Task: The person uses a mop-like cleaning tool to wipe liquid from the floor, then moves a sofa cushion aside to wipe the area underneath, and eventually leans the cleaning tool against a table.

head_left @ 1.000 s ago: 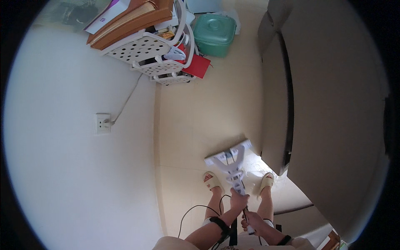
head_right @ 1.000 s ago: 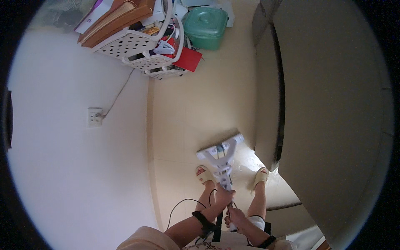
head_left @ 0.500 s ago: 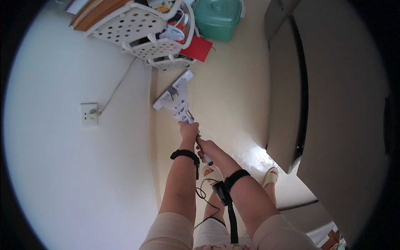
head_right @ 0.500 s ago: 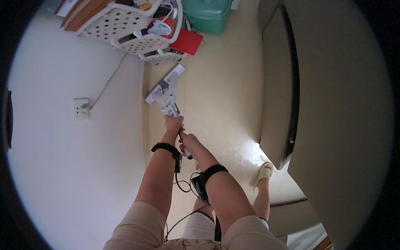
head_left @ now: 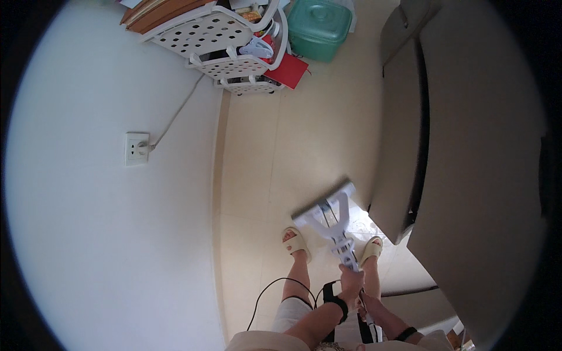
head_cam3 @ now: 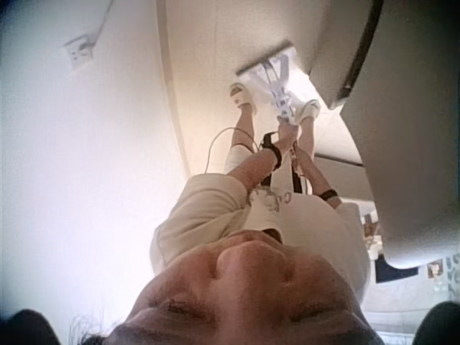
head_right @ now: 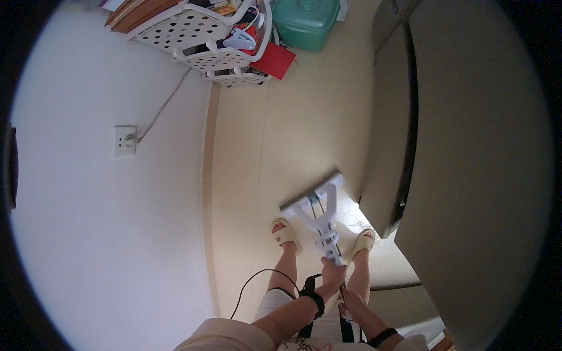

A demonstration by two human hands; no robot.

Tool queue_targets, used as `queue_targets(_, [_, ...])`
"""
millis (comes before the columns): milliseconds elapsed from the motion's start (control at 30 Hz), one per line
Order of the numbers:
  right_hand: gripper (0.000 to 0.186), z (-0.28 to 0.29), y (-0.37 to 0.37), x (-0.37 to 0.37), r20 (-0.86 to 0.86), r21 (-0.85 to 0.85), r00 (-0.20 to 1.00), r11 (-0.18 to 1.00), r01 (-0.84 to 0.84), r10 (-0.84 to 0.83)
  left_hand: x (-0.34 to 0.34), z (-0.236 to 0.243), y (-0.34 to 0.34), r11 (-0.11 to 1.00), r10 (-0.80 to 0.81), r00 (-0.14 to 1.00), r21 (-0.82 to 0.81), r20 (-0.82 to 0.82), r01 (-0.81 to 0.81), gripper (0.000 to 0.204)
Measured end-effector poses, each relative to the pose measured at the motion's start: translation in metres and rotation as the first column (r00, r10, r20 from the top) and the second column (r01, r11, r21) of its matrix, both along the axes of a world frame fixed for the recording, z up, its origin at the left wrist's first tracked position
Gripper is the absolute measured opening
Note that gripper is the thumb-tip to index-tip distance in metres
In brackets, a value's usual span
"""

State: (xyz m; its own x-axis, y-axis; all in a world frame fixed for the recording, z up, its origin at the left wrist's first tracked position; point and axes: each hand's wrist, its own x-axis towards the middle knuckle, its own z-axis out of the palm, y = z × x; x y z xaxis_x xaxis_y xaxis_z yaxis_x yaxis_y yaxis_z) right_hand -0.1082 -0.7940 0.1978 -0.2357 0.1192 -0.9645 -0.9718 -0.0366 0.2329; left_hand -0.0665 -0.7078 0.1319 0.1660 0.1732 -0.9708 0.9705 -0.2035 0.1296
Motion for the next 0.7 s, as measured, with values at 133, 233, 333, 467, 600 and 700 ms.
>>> queue_targets(133, [0.036,0.017,-0.01,-0.002,0.012,-0.047,0.999,0.998,-0.047,0.048,-0.027,-0.002,-0.017,0.997,0.029,0.999,-0.064,-0.03,-0.031,0.059])
queue_targets(233, [0.036,0.026,-0.011,0.01,-0.005,-0.003,1.0,1.0,0.005,-0.005,-0.025,0.001,-0.016,0.999,-0.013,1.0,-0.036,0.014,0.013,0.058])
queue_targets(333, [0.036,0.039,0.001,0.025,0.006,0.025,0.999,0.999,0.033,-0.033,-0.001,0.021,0.003,0.999,0.05,0.993,-0.024,0.106,-0.048,0.061])
queue_targets(467, [0.037,0.03,0.04,0.068,0.268,0.149,0.961,0.988,0.026,-0.065,0.031,-0.01,0.04,0.99,0.018,0.923,0.122,0.385,-0.07,0.068])
queue_targets(600, [0.037,-0.044,0.104,0.122,0.395,0.266,0.913,0.964,-0.01,-0.099,0.118,-0.046,0.115,0.951,-0.03,0.907,0.293,0.42,-0.104,0.066])
queue_targets(700, [0.035,-0.07,0.158,0.177,0.404,0.335,0.874,0.933,0.133,-0.27,0.184,-0.061,0.168,0.898,-0.217,0.881,0.44,0.42,0.011,0.064])
